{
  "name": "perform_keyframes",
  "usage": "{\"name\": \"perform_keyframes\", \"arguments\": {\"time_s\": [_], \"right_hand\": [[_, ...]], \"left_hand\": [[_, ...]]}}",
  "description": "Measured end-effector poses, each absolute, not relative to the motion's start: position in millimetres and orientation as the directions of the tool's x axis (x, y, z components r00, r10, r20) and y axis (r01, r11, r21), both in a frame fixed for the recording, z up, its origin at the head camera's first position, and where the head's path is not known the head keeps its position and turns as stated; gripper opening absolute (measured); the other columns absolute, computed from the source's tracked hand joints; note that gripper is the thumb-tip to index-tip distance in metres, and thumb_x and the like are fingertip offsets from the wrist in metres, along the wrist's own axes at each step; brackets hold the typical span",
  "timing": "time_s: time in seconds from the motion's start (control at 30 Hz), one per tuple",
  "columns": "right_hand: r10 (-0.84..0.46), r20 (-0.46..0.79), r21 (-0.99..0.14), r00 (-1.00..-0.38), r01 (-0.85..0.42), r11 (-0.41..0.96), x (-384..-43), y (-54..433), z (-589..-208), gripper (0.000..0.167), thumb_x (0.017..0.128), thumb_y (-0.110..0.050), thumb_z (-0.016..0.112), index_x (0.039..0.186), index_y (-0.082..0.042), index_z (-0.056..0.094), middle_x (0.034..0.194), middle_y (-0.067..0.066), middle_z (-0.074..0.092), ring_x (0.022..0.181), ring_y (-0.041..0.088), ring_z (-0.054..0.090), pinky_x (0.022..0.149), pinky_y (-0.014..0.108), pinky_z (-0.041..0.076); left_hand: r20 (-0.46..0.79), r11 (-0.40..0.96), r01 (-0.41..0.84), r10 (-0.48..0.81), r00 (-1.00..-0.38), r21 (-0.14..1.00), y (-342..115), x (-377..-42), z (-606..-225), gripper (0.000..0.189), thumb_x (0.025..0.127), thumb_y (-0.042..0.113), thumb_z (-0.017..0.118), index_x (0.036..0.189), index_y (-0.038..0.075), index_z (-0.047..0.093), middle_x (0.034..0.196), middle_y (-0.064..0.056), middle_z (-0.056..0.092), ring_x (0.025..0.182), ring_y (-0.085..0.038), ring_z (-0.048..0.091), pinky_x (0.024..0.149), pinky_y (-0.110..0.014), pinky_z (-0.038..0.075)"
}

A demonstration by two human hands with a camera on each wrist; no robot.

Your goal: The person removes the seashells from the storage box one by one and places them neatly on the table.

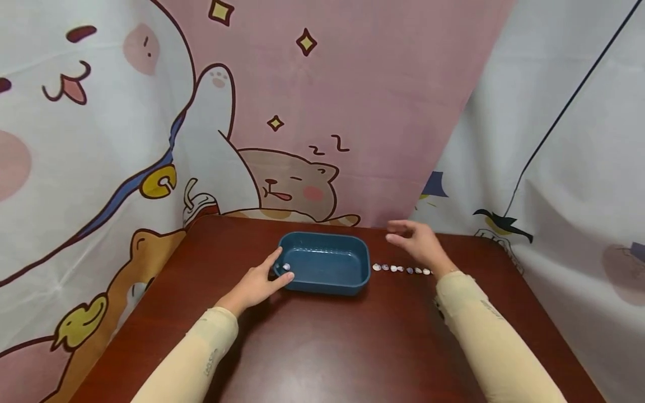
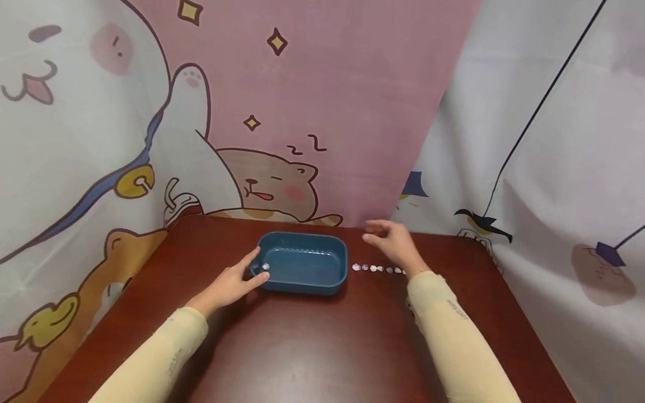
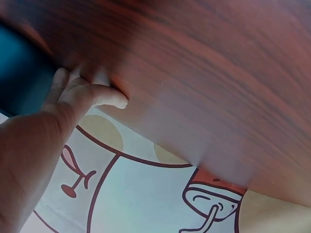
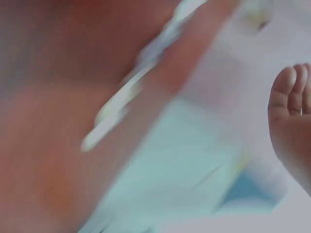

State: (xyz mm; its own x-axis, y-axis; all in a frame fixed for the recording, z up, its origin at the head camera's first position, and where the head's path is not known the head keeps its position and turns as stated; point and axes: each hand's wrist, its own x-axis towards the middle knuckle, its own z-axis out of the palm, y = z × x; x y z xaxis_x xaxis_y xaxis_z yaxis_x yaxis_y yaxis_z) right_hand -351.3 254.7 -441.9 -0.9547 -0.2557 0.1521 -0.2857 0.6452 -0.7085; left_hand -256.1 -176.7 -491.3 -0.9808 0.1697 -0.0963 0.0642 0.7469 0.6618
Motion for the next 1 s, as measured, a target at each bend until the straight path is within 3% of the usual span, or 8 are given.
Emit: {"name": "perform_keyframes", "arguments": {"time_s": [0.13, 0.23, 0.33, 0.5, 0.7, 1.0], "right_hand": [[-0.464, 0.075, -0.776, -0.882, -0.345, 0.529, -356, 145, -442, 0.043, 0.099, -0.024, 0.08, 0.138, -0.01, 0.072, 0.129, 0.012, 0.078, 0.121, 0.029, 0.074, 0.103, 0.047, 0.061], [-0.546, -0.044, -0.755, -0.836, -0.33, 0.566, -354, 83, -461, 0.044, 0.098, -0.022, 0.081, 0.138, -0.008, 0.072, 0.128, 0.009, 0.078, 0.12, 0.025, 0.074, 0.102, 0.043, 0.061], [-0.527, -0.128, -0.693, -0.84, -0.305, 0.654, -352, 46, -481, 0.043, 0.096, -0.021, 0.083, 0.135, -0.006, 0.073, 0.124, 0.009, 0.079, 0.114, 0.021, 0.075, 0.099, 0.039, 0.062], [-0.425, -0.154, -0.618, -0.892, -0.249, 0.746, -350, 15, -495, 0.041, 0.092, -0.026, 0.086, 0.128, -0.009, 0.079, 0.113, 0.006, 0.08, 0.103, 0.02, 0.073, 0.096, 0.042, 0.061], [-0.36, -0.191, -0.576, -0.913, -0.192, 0.794, -347, -4, -492, 0.032, 0.091, -0.033, 0.087, 0.121, -0.022, 0.084, 0.122, -0.002, 0.08, 0.119, 0.024, 0.07, 0.106, 0.053, 0.056], [-0.388, -0.163, -0.564, -0.907, -0.237, 0.791, -345, -4, -491, 0.019, 0.093, -0.03, 0.086, 0.109, -0.02, 0.086, 0.111, -0.003, 0.082, 0.106, 0.019, 0.072, 0.101, 0.05, 0.058]], "left_hand": [[-0.113, 0.753, 0.043, 0.155, -0.981, 0.657, -178, -256, -492, 0.093, 0.101, 0.067, 0.061, 0.173, 0.03, 0.016, 0.171, -0.021, 0.039, 0.152, -0.05, 0.046, 0.12, -0.072, 0.038], [-0.112, 0.751, 0.045, 0.156, -0.981, 0.659, -174, -258, -494, 0.093, 0.1, 0.069, 0.059, 0.173, 0.032, 0.016, 0.17, -0.021, 0.041, 0.151, -0.049, 0.048, 0.12, -0.071, 0.039], [-0.107, 0.742, 0.06, 0.175, -0.979, 0.668, -170, -259, -496, 0.093, 0.1, 0.072, 0.058, 0.173, 0.033, 0.015, 0.169, -0.021, 0.043, 0.15, -0.047, 0.05, 0.12, -0.069, 0.04], [-0.092, 0.736, 0.076, 0.186, -0.978, 0.673, -167, -258, -494, 0.093, 0.1, 0.07, 0.058, 0.173, 0.031, 0.016, 0.17, -0.02, 0.041, 0.149, -0.045, 0.051, 0.121, -0.066, 0.042], [-0.094, 0.74, 0.074, 0.182, -0.979, 0.669, -172, -255, -490, 0.092, 0.102, 0.067, 0.059, 0.174, 0.03, 0.015, 0.169, -0.019, 0.043, 0.148, -0.043, 0.053, 0.121, -0.065, 0.042], [-0.088, 0.739, 0.071, 0.174, -0.981, 0.67, -176, -253, -490, 0.093, 0.101, 0.067, 0.06, 0.174, 0.028, 0.017, 0.169, -0.021, 0.043, 0.149, -0.043, 0.052, 0.121, -0.065, 0.042]]}}
